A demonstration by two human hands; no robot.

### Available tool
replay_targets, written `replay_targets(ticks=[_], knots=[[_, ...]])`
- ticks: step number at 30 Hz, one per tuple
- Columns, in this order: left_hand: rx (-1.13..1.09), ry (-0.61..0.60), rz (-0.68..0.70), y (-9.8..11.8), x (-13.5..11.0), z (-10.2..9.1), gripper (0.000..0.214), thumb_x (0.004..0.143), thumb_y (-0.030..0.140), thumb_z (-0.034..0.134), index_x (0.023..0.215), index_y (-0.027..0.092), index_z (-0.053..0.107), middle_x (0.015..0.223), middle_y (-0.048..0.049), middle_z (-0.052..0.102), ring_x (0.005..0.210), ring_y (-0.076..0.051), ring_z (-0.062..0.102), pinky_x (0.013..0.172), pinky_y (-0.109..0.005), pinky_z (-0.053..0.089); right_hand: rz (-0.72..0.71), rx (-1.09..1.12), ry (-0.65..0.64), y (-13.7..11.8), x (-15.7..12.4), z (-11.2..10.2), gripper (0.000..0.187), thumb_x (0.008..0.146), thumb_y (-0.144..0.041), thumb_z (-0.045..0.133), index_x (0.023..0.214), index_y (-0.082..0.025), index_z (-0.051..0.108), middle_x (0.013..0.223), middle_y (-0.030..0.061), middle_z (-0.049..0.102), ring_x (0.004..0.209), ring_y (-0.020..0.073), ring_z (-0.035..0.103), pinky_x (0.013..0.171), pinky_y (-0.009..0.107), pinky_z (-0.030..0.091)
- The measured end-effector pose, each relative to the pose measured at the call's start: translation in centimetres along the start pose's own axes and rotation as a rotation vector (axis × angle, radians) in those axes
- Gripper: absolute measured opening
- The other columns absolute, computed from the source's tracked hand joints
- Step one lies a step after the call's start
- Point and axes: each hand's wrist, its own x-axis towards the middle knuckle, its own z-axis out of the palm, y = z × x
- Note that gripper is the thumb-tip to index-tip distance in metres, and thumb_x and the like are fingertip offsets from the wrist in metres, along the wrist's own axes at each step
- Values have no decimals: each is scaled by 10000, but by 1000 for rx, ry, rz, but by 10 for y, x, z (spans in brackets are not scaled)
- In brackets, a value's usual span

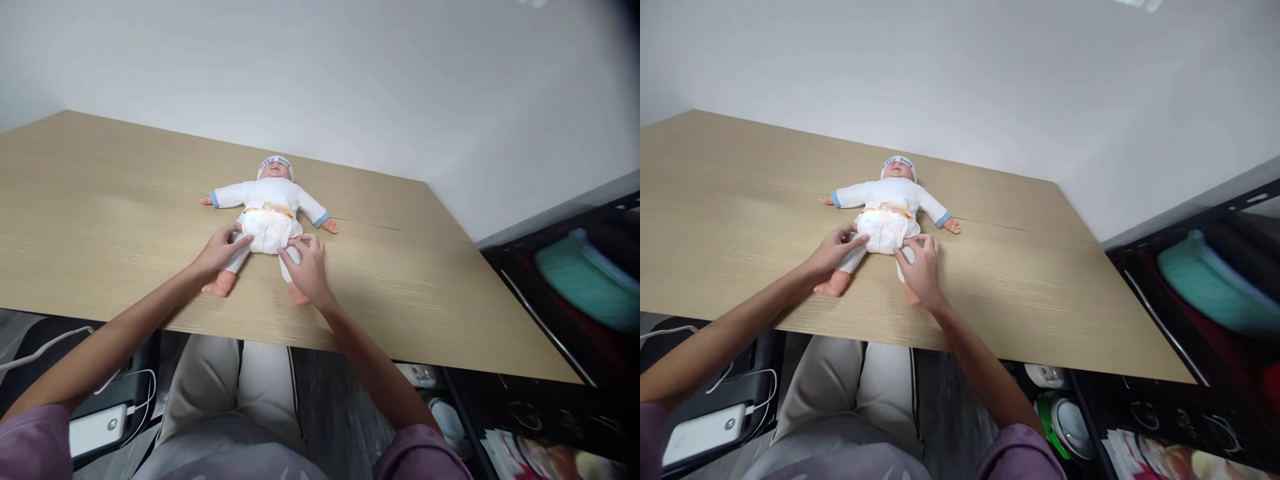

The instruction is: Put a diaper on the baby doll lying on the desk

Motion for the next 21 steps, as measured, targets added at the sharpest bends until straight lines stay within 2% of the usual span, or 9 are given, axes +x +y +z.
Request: replay_targets(ticks=[3,6,8,11,14,18,21], knots=[[181,54,67,-3,-11,-11,428,967,556,739,1263,246,746,1343,-107,729,1025,-257,634,934,-428,558,-17,35,-102,6,-9,-14,267,1031,-364,754,1274,-270,807,1332,144,698,1271,343,659,1180,571,526],[271,54,101,-6,-16,-27,446,1011,540,677,1345,245,694,1480,-137,681,1158,-291,631,996,-463,563,-2,121,-179,24,-15,-31,411,1038,-386,713,1429,-261,725,1338,136,739,1095,302,696,990,493,607],[338,98,103,-9,-7,-36,459,1027,532,658,1374,232,648,1491,-153,672,1189,-314,632,1061,-504,547,33,117,-145,43,-10,-39,433,1021,-429,715,1410,-240,705,1310,144,764,1030,302,697,902,469,613],[509,227,149,-16,28,-46,475,1011,485,679,1393,210,615,1482,-196,644,1336,-398,575,1232,-600,423,14,-26,-41,74,19,-43,418,1016,-458,693,1361,-222,695,1324,174,760,1137,351,691,1021,539,587],[656,294,156,-24,74,-46,582,964,461,729,1444,163,589,1568,-269,559,1500,-493,442,1286,-640,320,-20,-198,-4,99,62,-34,504,1017,-439,673,1440,-167,656,1441,233,715,1344,403,627,1207,601,482],[751,223,77,-31,121,-38,701,980,515,702,1520,93,555,1606,-323,540,1532,-533,405,1286,-654,284,-12,-320,-104,116,108,-4,739,999,-483,711,1611,-110,528,1633,277,606,1487,435,533,1264,609,423],[825,215,52,-29,137,-33,691,1000,531,654,1484,41,600,1569,-350,582,1526,-549,421,1283,-672,272,47,-346,-165,115,129,17,608,1052,-473,646,1545,-123,576,1518,267,682,1387,430,599,1202,590,470]])
